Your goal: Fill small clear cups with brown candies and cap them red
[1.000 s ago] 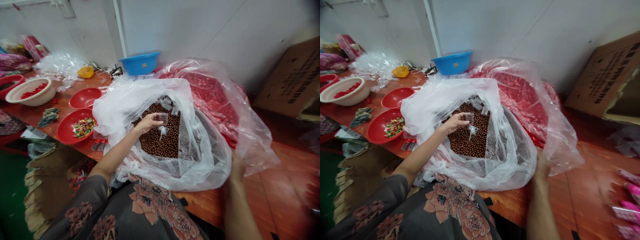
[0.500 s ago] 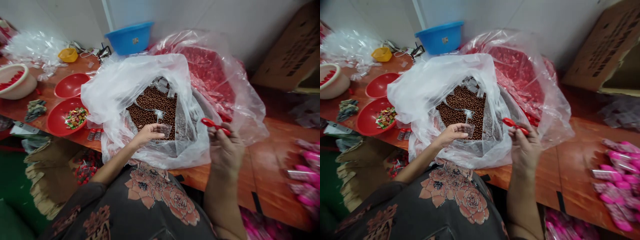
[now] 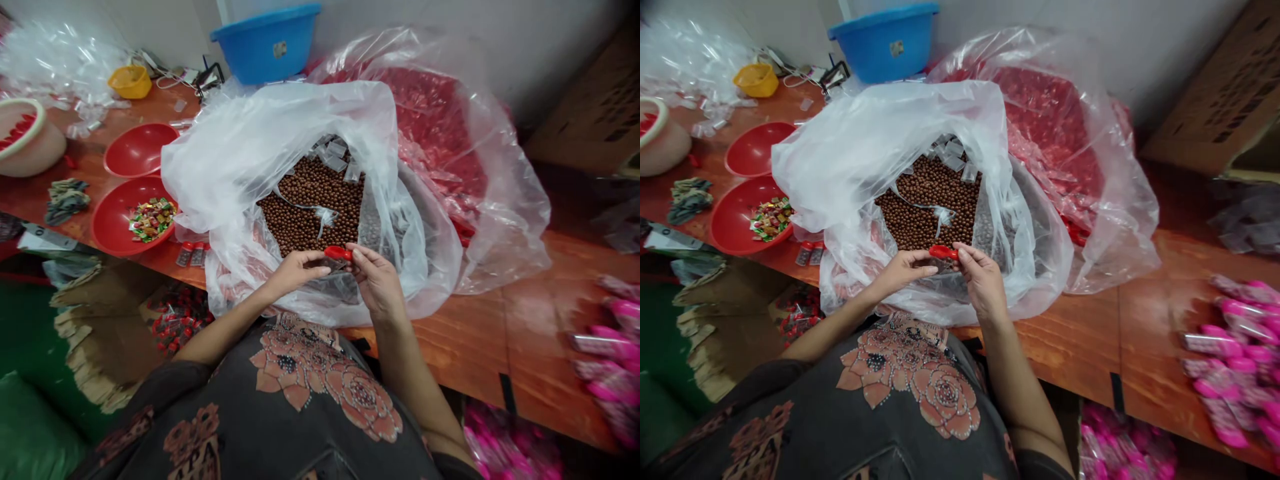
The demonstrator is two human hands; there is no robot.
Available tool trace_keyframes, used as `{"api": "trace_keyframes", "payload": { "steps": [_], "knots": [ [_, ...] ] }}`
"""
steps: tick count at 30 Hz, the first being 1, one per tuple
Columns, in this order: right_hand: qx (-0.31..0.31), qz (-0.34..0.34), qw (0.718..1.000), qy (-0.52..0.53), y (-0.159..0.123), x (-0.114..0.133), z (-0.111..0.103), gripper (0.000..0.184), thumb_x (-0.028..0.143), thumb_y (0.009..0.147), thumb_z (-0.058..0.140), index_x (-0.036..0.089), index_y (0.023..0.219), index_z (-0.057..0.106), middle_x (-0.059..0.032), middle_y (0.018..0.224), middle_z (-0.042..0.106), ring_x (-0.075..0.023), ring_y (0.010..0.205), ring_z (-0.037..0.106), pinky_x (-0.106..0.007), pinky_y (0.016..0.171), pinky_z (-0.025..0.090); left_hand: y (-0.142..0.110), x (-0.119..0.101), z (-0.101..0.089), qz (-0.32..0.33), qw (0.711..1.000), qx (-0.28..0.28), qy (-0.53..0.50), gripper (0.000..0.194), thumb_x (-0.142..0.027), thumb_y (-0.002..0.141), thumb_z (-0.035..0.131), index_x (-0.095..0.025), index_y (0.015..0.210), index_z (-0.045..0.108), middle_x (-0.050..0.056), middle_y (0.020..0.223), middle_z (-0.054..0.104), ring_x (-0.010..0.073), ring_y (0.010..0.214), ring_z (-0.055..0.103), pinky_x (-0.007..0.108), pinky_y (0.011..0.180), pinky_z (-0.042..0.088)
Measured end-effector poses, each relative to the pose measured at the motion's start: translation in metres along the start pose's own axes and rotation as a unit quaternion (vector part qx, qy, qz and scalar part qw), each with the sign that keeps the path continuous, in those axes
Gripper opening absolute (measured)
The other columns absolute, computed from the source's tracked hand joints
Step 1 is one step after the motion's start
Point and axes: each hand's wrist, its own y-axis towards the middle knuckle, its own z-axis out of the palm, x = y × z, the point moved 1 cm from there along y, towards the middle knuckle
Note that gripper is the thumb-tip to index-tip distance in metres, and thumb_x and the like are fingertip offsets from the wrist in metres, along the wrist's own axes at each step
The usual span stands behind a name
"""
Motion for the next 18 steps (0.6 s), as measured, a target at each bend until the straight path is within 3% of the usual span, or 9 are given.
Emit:
{"api": "trace_keyframes", "payload": {
  "steps": [4,7,10,12,15,18],
  "knots": [
    [0.032,-0.051,0.992,-0.112,-0.004,0.003,0.0,0.029,0.043,0.08,0.071,0.027,0.105,0.074,-0.0021,0.099,0.069,-0.0114,0.08,0.061,-0.028,0.072,0.053,-0.003,-0.001,-0.001,0.002,0.999,-0.014,0.032,0.031,-0.027,0.079,0.069,-0.019,0.108,0.074,0.006,0.11,0.074,0.0206,0.102,0.067,0.038,0.1,0.046],
    [0.09,-0.126,0.961,-0.229,-0.009,0.013,0.002,0.032,0.04,0.086,0.065,0.032,0.117,0.069,-0.002,0.107,0.065,-0.0146,0.1,0.061,-0.034,0.091,0.05,-0.005,0.0,-0.003,0.005,0.999,-0.016,0.05,0.031,-0.028,0.079,0.069,-0.019,0.108,0.074,0.007,0.109,0.074,0.0209,0.101,0.066,0.038,0.099,0.047],
    [0.126,-0.183,0.927,-0.302,-0.013,0.019,0.006,0.032,0.037,0.087,0.064,0.031,0.118,0.067,-0.0032,0.112,0.065,-0.0165,0.107,0.059,-0.037,0.097,0.048,-0.007,0.0,-0.004,0.019,0.998,-0.012,0.059,0.03,-0.028,0.08,0.069,-0.02,0.109,0.074,0.007,0.11,0.073,0.0215,0.104,0.065,0.038,0.1,0.046],
    [0.115,-0.185,0.926,-0.308,-0.015,0.018,0.007,0.027,0.036,0.087,0.065,0.029,0.112,0.068,-0.0029,0.108,0.068,-0.0158,0.1,0.062,-0.035,0.092,0.05,-0.009,-0.001,-0.003,0.019,0.998,-0.016,0.06,0.032,-0.027,0.08,0.069,-0.021,0.111,0.074,0.007,0.114,0.072,0.0218,0.107,0.065,0.039,0.101,0.046],
    [0.047,-0.178,0.943,-0.276,-0.016,0.013,0.003,0.024,0.035,0.088,0.063,0.027,0.11,0.068,-0.001,0.103,0.07,-0.0139,0.089,0.065,-0.032,0.084,0.052,-0.011,-0.002,-0.003,0.001,0.999,-0.025,0.047,0.034,-0.024,0.08,0.068,-0.023,0.114,0.073,0.006,0.119,0.071,0.0213,0.11,0.065,0.039,0.103,0.045],
    [0.01,-0.252,0.918,-0.306,-0.017,0.013,-0.005,0.024,0.029,0.089,0.062,0.031,0.112,0.069,0.0005,0.109,0.072,-0.0151,0.098,0.066,-0.035,0.09,0.052,-0.013,-0.003,-0.004,-0.007,0.999,-0.029,0.037,0.034,-0.024,0.081,0.068,-0.024,0.114,0.073,0.006,0.12,0.071,0.0212,0.112,0.064,0.039,0.105,0.044]
  ]
}}
